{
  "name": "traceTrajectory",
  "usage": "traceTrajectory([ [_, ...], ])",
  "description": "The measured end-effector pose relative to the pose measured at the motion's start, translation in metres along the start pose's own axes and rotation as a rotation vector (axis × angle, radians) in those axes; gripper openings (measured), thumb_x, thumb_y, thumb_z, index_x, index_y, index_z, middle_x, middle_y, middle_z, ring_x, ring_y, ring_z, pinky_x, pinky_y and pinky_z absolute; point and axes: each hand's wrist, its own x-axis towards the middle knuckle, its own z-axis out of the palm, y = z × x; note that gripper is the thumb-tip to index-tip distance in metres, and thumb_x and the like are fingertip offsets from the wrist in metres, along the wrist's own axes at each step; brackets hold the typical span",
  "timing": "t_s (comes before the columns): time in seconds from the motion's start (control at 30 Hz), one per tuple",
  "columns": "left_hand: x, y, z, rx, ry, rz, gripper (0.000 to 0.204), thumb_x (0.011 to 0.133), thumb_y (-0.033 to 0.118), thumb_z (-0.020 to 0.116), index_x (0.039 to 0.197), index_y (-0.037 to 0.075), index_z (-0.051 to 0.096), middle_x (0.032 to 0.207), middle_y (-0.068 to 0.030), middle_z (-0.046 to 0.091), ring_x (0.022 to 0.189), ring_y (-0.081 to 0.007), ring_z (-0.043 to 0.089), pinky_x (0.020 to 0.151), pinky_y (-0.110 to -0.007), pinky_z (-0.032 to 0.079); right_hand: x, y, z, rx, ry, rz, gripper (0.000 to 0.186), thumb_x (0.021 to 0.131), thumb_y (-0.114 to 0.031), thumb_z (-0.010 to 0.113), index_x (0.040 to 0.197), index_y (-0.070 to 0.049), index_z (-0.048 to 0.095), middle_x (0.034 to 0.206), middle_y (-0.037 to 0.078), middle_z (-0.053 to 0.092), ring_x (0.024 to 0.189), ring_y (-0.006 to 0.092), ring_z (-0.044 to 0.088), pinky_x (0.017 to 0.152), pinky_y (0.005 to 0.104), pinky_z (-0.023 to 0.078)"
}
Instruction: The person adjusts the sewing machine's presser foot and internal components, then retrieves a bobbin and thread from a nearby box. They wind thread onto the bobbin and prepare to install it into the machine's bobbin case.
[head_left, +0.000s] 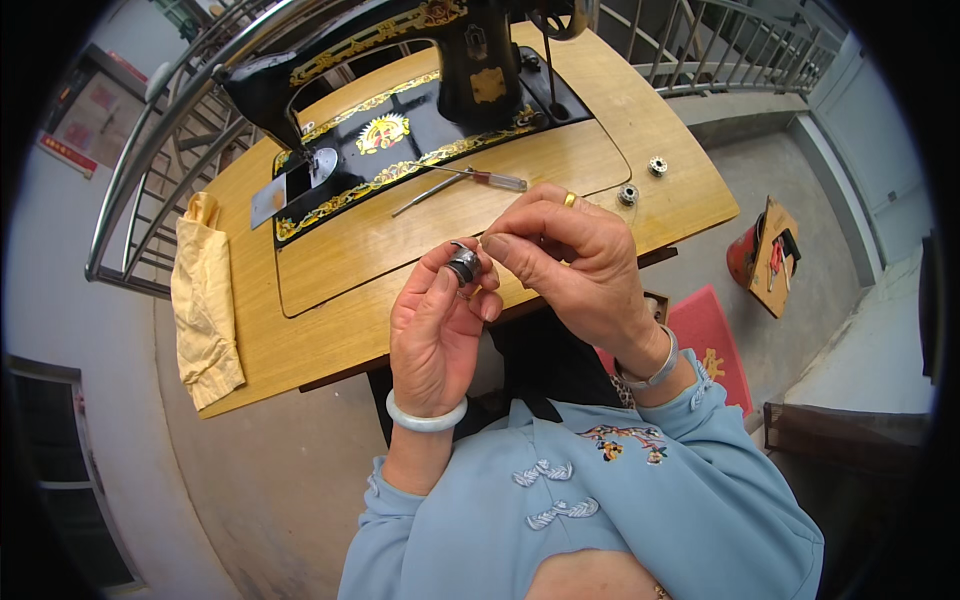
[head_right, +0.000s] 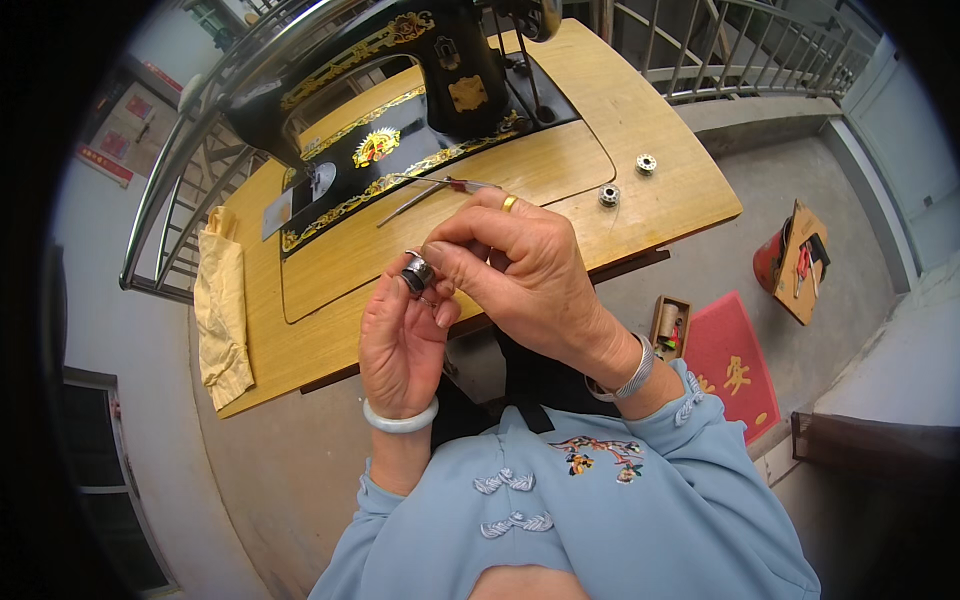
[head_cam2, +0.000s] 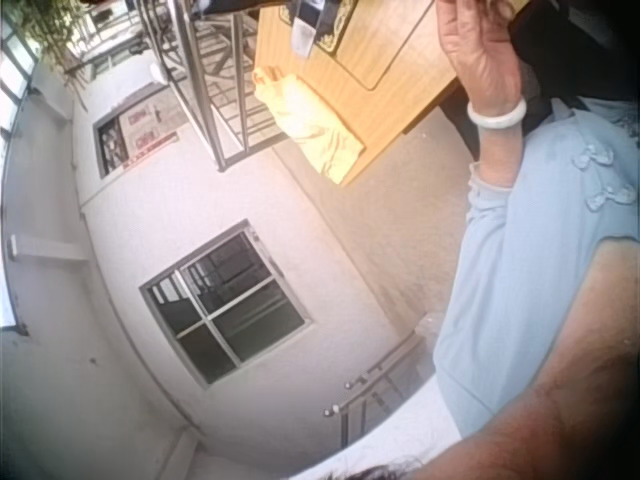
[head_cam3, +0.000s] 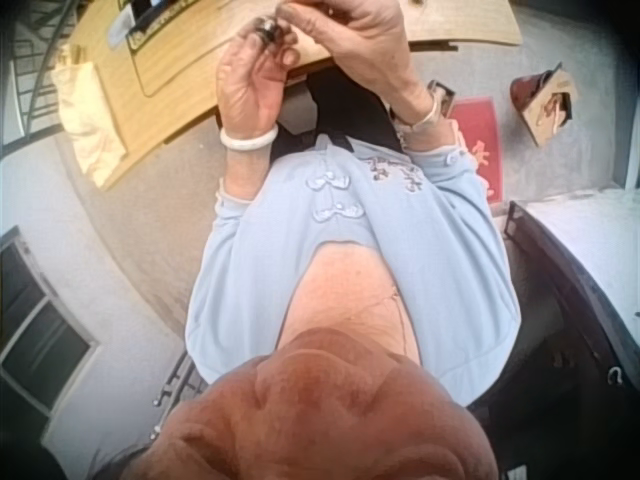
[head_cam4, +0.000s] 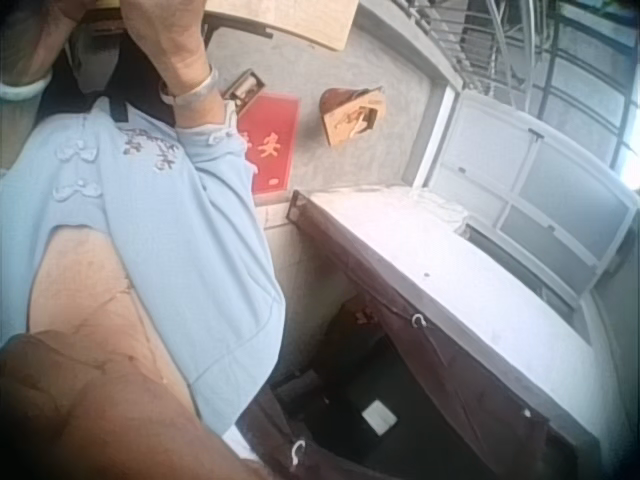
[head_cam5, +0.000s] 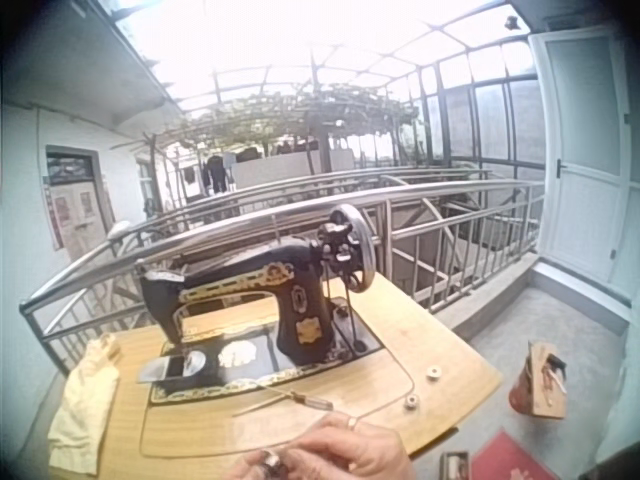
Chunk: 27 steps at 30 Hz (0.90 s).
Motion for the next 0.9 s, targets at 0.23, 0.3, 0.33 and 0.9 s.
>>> traceTrajectory([
  [0.23,0.0,0.003,0.003,-0.021,-0.031,-0.03,0.036,0.105,0.022,0.056,0.129,-0.004,0.053,0.108,-0.011,0.063,0.091,-0.0159,0.057,0.069,-0.028,0.048,-0.007,0.005,0.001,0.052,0.0,0.062,0.004,0.09,-0.002,0.071,0.092,0.002,0.071,0.089,0.005,0.067,0.068,0.0041,0.061,0.051,0.0185,0.043],
  [0.3,0.0,0.003,0.001,-0.003,-0.029,-0.026,0.035,0.104,0.021,0.057,0.128,-0.004,0.053,0.108,-0.0115,0.063,0.091,-0.0159,0.058,0.069,-0.028,0.047,-0.007,0.007,0.0,0.007,-0.006,0.007,0.004,0.089,-0.002,0.072,0.092,0.002,0.071,0.092,0.005,0.067,0.066,0.0037,0.059,0.05,0.0187,0.042],
  [0.33,0.0,0.003,0.001,0.007,-0.029,-0.025,0.034,0.104,0.021,0.058,0.127,-0.004,0.053,0.109,-0.0117,0.063,0.091,-0.0158,0.058,0.069,-0.028,0.047,-0.007,0.008,-0.001,-0.017,-0.009,-0.02,0.004,0.089,-0.002,0.072,0.091,0.001,0.071,0.093,0.005,0.068,0.065,0.0035,0.058,0.05,0.0188,0.041],
  [0.9,0.003,0.006,-0.002,0.015,-0.037,-0.11,0.035,0.106,0.022,0.054,0.13,-0.003,0.052,0.107,-0.0108,0.066,0.084,-0.0125,0.059,0.061,-0.023,0.045,-0.001,0.006,-0.013,-0.023,-0.247,-0.089,0.011,0.083,-0.001,0.075,0.092,0.001,0.07,0.114,0.015,0.07,0.084,0.0198,0.072,0.07,0.0279,0.056],
])
